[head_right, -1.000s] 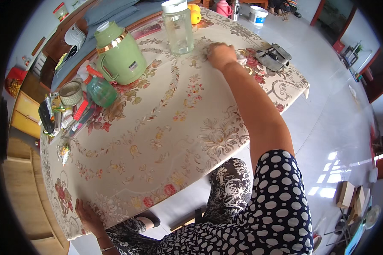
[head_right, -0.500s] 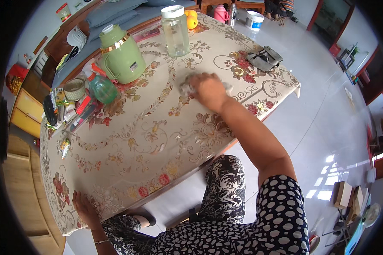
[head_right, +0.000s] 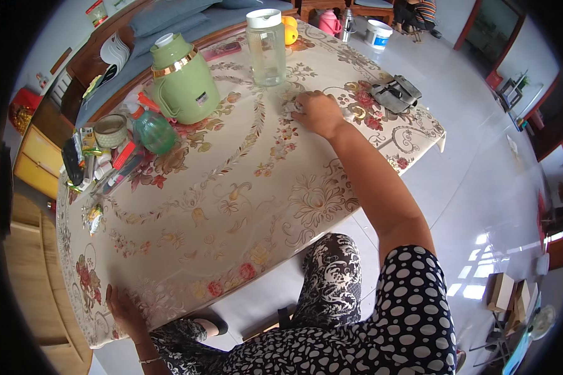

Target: The person wipes a floral-patterned tablecloth with a cloth, moving items like a green thermos, a glass jar, and oranges to reach different areas. They fold the cloth and continue wiping the surface systematically.

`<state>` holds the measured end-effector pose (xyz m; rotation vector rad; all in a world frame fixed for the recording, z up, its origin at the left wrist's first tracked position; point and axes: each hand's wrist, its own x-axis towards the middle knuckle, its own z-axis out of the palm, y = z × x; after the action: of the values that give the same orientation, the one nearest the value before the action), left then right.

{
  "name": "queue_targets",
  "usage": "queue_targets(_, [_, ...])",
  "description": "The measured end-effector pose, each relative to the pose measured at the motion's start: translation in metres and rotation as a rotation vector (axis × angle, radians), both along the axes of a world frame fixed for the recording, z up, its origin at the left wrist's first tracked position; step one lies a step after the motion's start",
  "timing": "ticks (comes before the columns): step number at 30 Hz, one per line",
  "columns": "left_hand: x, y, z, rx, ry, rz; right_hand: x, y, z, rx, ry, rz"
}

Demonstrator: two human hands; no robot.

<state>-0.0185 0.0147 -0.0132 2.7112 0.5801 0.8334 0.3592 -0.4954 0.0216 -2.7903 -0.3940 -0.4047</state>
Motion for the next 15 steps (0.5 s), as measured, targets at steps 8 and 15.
queue_targets(8, [0.001, 0.015, -0.009, 0.154, -0.027, -0.048, 0.048, -0.007, 0.01, -0.079, 0.095, -0.257])
queue_targets(15, [0.002, 0.012, -0.011, 0.125, -0.093, -0.066, -0.005, 0.018, 0.0, -0.084, -0.024, -0.044])
